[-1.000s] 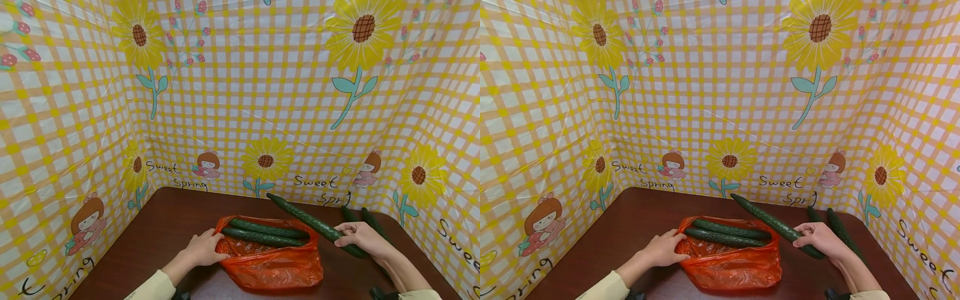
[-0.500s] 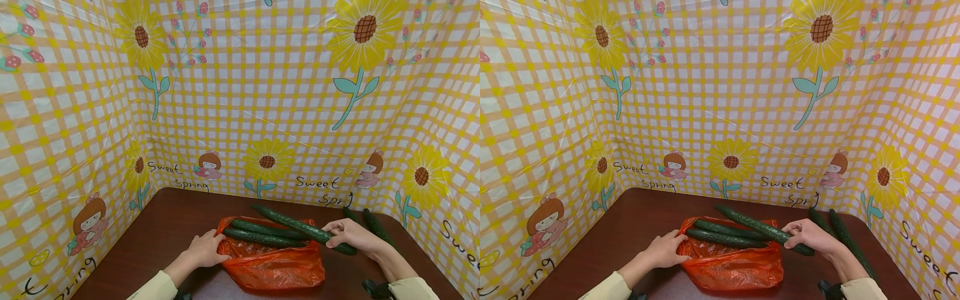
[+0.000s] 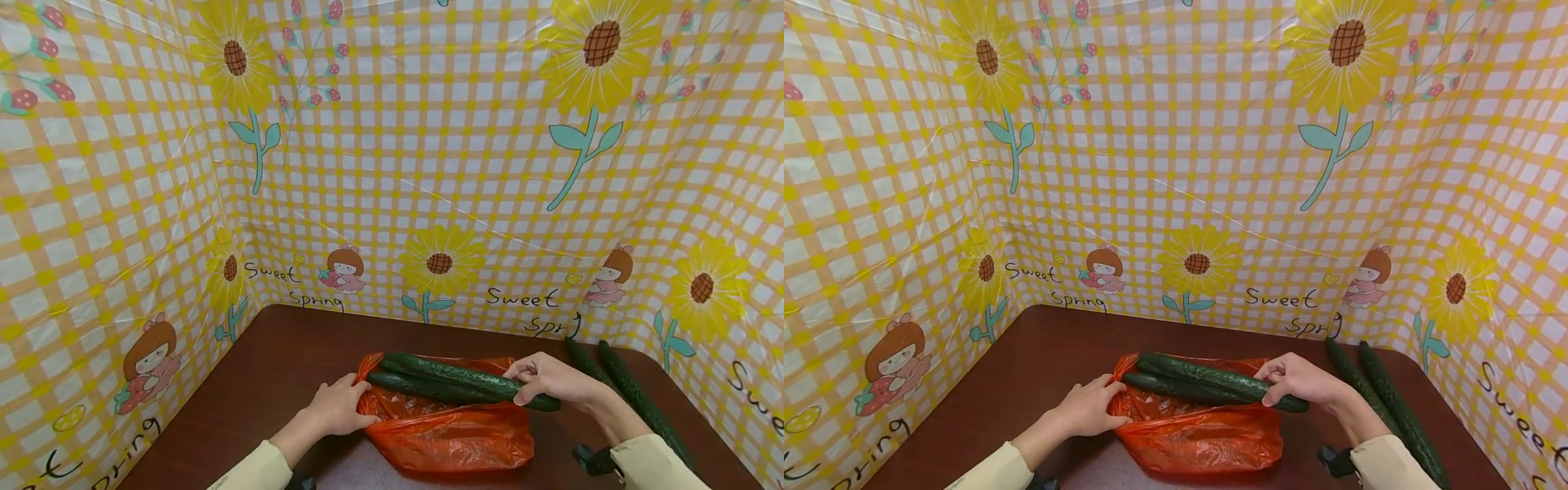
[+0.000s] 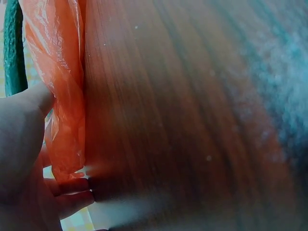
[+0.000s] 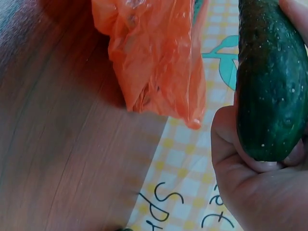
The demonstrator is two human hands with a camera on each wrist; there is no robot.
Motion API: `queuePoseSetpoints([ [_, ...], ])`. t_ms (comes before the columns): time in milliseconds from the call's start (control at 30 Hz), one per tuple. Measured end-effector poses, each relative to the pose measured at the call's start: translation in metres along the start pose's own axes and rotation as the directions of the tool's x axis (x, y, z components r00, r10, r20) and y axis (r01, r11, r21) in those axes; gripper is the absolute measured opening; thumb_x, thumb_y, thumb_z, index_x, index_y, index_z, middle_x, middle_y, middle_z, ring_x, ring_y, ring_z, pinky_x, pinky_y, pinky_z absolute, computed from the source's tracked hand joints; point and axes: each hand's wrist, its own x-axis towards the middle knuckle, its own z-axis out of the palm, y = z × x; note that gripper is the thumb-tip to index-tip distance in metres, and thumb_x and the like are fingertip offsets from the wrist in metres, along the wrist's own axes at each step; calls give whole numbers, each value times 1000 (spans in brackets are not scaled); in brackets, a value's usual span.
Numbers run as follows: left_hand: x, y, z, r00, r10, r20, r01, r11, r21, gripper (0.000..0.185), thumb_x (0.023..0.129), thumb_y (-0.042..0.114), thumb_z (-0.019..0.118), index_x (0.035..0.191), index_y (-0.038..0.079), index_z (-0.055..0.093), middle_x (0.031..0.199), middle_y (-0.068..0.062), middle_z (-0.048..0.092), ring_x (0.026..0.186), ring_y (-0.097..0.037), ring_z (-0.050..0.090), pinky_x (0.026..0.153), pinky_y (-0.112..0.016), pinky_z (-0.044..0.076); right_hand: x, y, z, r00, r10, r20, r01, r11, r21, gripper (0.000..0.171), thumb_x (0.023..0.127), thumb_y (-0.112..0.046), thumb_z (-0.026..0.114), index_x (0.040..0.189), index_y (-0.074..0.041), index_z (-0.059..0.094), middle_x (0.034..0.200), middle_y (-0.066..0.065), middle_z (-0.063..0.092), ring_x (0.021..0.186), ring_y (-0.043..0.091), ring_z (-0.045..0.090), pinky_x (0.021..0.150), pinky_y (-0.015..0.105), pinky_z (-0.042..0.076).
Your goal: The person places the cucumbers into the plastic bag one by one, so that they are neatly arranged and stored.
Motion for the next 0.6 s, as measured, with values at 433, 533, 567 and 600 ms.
queuePoseSetpoints([
  [433, 3, -4, 4, 1000, 11, -16, -11, 1000, 18, 72, 76, 68, 56, 131, 22, 51, 141, -10, 40, 129, -27, 39, 95, -60, 31, 23, -3, 15, 997, -33, 70, 34, 999, -21, 50, 74, -14, 73, 59, -8, 26, 49, 14, 40, 113, 22, 54, 92, 41, 43],
  [533, 2, -4, 5, 1000, 10, -18, -10, 1000, 16, 71, 76, 68, 56, 130, 22, 51, 141, -10, 41, 129, -27, 39, 96, -60, 31, 28, -2, 18, 996, -37, 80, 40, 999, -36, 51, 73, -13, 74, 58, -5, 26, 53, 26, 40, 113, 21, 54, 91, 40, 43],
  [567, 2, -5, 5, 1000, 11, -19, -10, 1000, 15, 71, 76, 68, 56, 130, 22, 52, 141, -10, 41, 129, -27, 40, 96, -60, 31, 28, -2, 19, 996, -35, 83, 38, 999, -37, 51, 73, -13, 74, 58, -5, 26, 54, 28, 41, 113, 21, 54, 91, 40, 43],
  [600, 2, -5, 6, 1000, 12, -16, -12, 1000, 16, 71, 76, 68, 56, 131, 22, 51, 141, -10, 41, 129, -27, 40, 96, -61, 31, 29, -2, 20, 996, -31, 86, 34, 999, -37, 50, 73, -13, 74, 58, -5, 27, 54, 27, 42, 113, 20, 54, 91, 40, 43],
])
